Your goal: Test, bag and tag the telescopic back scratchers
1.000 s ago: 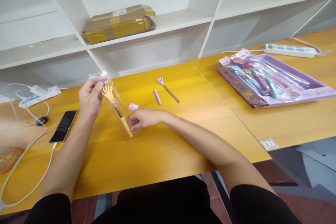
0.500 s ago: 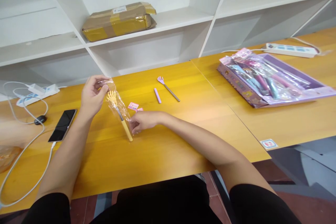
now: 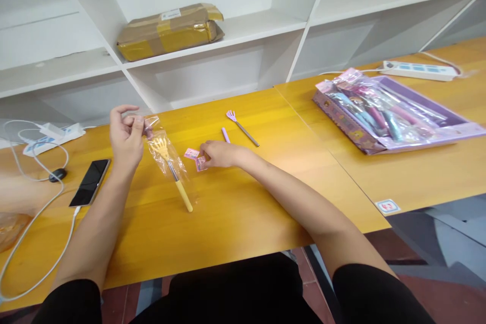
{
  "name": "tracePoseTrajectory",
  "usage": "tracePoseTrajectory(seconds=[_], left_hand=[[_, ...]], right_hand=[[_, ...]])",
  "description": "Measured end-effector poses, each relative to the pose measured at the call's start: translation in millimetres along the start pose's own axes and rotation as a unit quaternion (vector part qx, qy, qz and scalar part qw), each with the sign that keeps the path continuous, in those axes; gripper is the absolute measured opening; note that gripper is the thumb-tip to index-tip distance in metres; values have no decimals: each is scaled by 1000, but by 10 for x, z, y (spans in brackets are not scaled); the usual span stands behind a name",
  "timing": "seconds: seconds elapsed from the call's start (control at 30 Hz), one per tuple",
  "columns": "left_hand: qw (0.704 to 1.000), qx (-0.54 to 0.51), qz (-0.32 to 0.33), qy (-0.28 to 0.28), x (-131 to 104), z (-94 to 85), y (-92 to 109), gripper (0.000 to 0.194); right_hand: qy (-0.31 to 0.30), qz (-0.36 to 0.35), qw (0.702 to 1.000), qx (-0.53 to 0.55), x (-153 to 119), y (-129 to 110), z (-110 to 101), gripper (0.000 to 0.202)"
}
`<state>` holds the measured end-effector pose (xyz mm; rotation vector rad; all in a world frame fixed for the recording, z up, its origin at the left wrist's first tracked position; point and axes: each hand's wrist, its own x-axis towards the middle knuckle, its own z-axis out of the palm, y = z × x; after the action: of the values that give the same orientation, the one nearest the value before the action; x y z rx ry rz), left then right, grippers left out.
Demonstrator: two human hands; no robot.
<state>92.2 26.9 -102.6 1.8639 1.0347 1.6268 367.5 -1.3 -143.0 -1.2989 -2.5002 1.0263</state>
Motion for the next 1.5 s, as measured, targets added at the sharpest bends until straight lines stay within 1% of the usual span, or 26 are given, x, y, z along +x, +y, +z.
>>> tracePoseTrajectory(seconds=[0.1,0.17,0.27,0.4,0.47,0.53,0.6,0.63,0.73,0.77,0.93,1.07,1.17,1.27,1.33,1.37,1.43,1.5], left_hand=[[1000,10,9,-9,-15,18,28,29],[999,28,12,-24,-28,24,23,25],[998,44,8,-35,-51,48,1,23],[999,26,-1,-29,-90,112,-26,26],[999,24,-8,-36,-112,141,-45,23],[998,28,-19,-53,-131,162,-73,15],[996,31,-36,-72,-147,179,-112,10],[995,30,-47,-81,-153,189,-133,11],[992,17,-82,-89,-169,231,-191,13],[992,10,-91,-87,-175,249,-204,13],[989,-14,-128,-73,-215,344,-195,11],[982,-19,-167,-88,-268,406,-167,11],[979,-15,-178,-100,-310,441,-172,11],[976,-17,-188,-109,-344,475,-176,12],[974,-27,-198,-108,-363,500,-165,12],[973,-33,-201,-107,-372,513,-154,12],[972,-44,-206,-107,-391,537,-123,14],[971,-50,-205,-113,-410,555,-84,17]], right_hand=[[1,20,999,-31,33,-25,108,27],[9,32,999,-42,60,-32,179,30],[17,43,998,-40,94,-11,229,33],[20,52,998,-34,123,35,211,41],[9,48,998,-29,129,49,193,36],[-8,40,999,-23,130,54,178,27],[-11,43,999,-17,127,51,170,26],[-7,49,999,-14,125,49,167,29],[8,76,997,-6,117,43,155,49],[4,81,997,-8,113,43,147,50],[-46,86,994,-44,82,49,73,26],[-68,78,993,-49,50,12,25,25],[-79,67,995,-13,30,-13,5,29],[-84,58,995,16,9,30,-54,29],[-58,31,997,34,-13,103,-138,25],[-30,16,998,47,-26,146,-190,23],[51,-3,995,84,-50,225,-300,15],[145,-26,981,125,-71,272,-393,5]])
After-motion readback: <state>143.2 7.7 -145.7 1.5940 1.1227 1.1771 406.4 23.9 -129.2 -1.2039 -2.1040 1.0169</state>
